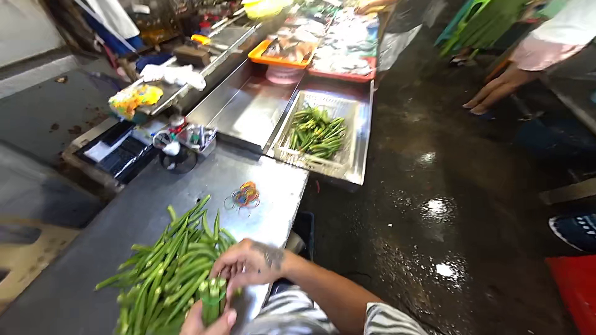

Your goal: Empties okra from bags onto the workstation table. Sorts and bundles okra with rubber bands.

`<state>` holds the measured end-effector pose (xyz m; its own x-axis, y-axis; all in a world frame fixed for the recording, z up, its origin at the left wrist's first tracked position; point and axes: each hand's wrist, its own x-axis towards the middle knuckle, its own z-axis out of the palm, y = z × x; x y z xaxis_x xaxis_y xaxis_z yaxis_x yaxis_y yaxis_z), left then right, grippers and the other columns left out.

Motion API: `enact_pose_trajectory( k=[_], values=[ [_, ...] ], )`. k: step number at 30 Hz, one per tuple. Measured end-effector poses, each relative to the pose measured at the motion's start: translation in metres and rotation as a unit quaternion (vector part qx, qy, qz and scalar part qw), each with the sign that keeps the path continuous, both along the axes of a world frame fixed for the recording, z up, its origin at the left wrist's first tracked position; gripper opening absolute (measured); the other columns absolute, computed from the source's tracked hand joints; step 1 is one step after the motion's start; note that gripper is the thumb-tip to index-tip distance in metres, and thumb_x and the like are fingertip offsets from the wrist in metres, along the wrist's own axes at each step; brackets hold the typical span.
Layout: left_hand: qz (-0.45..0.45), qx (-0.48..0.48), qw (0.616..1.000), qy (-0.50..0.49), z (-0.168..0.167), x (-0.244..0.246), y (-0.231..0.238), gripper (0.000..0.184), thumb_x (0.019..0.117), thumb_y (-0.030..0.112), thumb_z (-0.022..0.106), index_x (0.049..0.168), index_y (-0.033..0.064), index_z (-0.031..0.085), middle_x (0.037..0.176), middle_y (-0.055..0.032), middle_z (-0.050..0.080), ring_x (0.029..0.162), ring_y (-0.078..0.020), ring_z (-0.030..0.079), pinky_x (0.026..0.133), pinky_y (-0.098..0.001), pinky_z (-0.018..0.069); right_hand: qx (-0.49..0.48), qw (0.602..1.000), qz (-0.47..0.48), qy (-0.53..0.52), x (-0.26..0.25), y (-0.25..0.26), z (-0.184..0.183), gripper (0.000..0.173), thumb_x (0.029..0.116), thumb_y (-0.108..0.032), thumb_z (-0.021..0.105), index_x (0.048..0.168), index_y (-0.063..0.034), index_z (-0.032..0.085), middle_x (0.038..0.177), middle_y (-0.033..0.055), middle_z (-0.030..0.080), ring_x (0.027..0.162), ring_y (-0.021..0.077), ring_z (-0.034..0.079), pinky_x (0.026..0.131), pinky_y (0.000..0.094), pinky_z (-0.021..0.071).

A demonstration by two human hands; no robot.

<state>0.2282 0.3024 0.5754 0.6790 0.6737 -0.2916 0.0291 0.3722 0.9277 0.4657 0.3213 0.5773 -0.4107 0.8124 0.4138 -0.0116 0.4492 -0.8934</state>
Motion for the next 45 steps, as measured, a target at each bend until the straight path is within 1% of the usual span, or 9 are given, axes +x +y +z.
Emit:
enact_pose_trajectory(
  k=[11, 17, 20, 23, 27, 31, 34, 39, 45],
  values=[
    [0.038, -0.141, 0.983, -0.112, -0.012, -0.009, 0.006, 0.014, 0.0931, 0.018, 0.071, 0.090, 0.0124, 0.058, 0.056, 0.0059, 0.045, 0.042, -0.0036, 0.044, 0.040, -0.0189, 0.0385, -0.145, 0.987, -0.065, 0.039, -0.001, -0.002, -0.020, 0.031, 0.1077, -0.009, 0.041, 0.120, 0.0001, 0.068, 0.102, 0.0074, 0.073, 0.074, 0.0093, 0.066, 0.068, 0.0255, 0.0579],
    [0.094, -0.001, 0.995, 0.045, -0.015, -0.004, 0.005, 0.019, 0.0883, 0.017, 0.078, 0.096, 0.0086, 0.063, 0.067, 0.0005, 0.058, 0.050, -0.0077, 0.050, 0.046, -0.0233, 0.0438, -0.146, 0.989, 0.005, 0.032, -0.024, -0.006, -0.026, 0.055, 0.1013, -0.036, 0.064, 0.144, -0.0028, 0.051, 0.133, 0.0113, 0.062, 0.083, 0.0079, 0.063, 0.070, 0.0259, 0.0561],
    [0.070, 0.101, 0.978, 0.168, -0.017, -0.001, 0.005, 0.035, 0.0853, 0.022, 0.082, 0.114, 0.0081, 0.067, 0.094, -0.0002, 0.073, 0.083, -0.0098, 0.070, 0.077, -0.0300, 0.0610, -0.075, 0.994, 0.014, -0.072, -0.035, -0.005, -0.023, 0.050, 0.1043, -0.034, 0.057, 0.145, -0.0053, 0.056, 0.135, 0.0118, 0.063, 0.114, 0.0152, 0.065, 0.093, 0.0333, 0.0575],
    [0.083, 0.128, 0.970, 0.189, -0.023, 0.000, 0.002, 0.032, 0.0845, 0.020, 0.081, 0.110, 0.0084, 0.067, 0.095, 0.0003, 0.074, 0.088, -0.0086, 0.071, 0.082, -0.0297, 0.0609, -0.029, 0.990, 0.028, -0.135, -0.041, -0.004, -0.027, 0.046, 0.1081, -0.032, 0.051, 0.145, -0.0051, 0.055, 0.135, 0.0119, 0.064, 0.125, 0.0177, 0.061, 0.109, 0.0354, 0.0502],
    [0.101, 0.154, 0.955, 0.233, -0.025, -0.004, -0.002, 0.038, 0.0808, 0.021, 0.082, 0.114, 0.0104, 0.066, 0.097, 0.0041, 0.074, 0.091, -0.0044, 0.071, 0.085, -0.0273, 0.0605, -0.016, 0.988, 0.027, -0.151, -0.046, -0.005, -0.029, 0.053, 0.1016, -0.036, 0.064, 0.144, -0.0057, 0.055, 0.128, 0.0151, 0.064, 0.113, 0.0199, 0.063, 0.097, 0.0338, 0.0551],
    [0.104, 0.191, 0.932, 0.289, -0.028, -0.003, -0.004, 0.072, 0.0713, 0.043, 0.088, 0.128, 0.0108, 0.057, 0.105, 0.0004, 0.068, 0.092, -0.0086, 0.067, 0.082, -0.0319, 0.0599, -0.100, 0.994, 0.016, -0.032, -0.031, -0.004, -0.037, 0.027, 0.0975, -0.017, 0.069, 0.118, 0.0005, 0.067, 0.115, 0.0131, 0.067, 0.102, 0.0158, 0.066, 0.088, 0.0315, 0.0576],
    [0.115, 0.175, 0.941, 0.265, -0.029, -0.009, -0.001, 0.092, 0.0697, 0.050, 0.087, 0.144, 0.0100, 0.048, 0.117, -0.0039, 0.064, 0.087, -0.0118, 0.068, 0.067, -0.0291, 0.0602, -0.256, 0.962, -0.094, 0.026, 0.010, 0.002, -0.035, 0.028, 0.0987, -0.014, 0.064, 0.121, 0.0011, 0.061, 0.101, 0.0111, 0.069, 0.072, 0.0141, 0.067, 0.064, 0.0322, 0.0593],
    [0.116, 0.159, 0.951, 0.240, -0.029, -0.025, 0.005, 0.087, 0.0746, 0.046, 0.084, 0.145, 0.0107, 0.047, 0.120, -0.0037, 0.065, 0.087, -0.0132, 0.070, 0.068, -0.0290, 0.0615, -0.283, 0.876, -0.390, -0.005, 0.121, 0.016, -0.024, 0.029, 0.0989, -0.016, 0.067, 0.126, -0.0060, 0.062, 0.094, 0.0084, 0.070, 0.069, 0.0154, 0.066, 0.067, 0.0362, 0.0593],
    [0.115, 0.140, 0.945, 0.271, -0.027, -0.039, 0.004, 0.064, 0.0855, 0.039, 0.080, 0.136, 0.0100, 0.053, 0.117, -0.0028, 0.066, 0.085, -0.0099, 0.068, 0.071, -0.0245, 0.0594, -0.155, 0.767, -0.618, 0.075, 0.195, 0.024, 0.017, 0.096, 0.0931, -0.040, 0.075, 0.162, -0.0193, 0.011, 0.144, 0.0140, 0.052, 0.103, 0.0266, 0.072, 0.082, 0.0442, 0.0641]
  ],
)
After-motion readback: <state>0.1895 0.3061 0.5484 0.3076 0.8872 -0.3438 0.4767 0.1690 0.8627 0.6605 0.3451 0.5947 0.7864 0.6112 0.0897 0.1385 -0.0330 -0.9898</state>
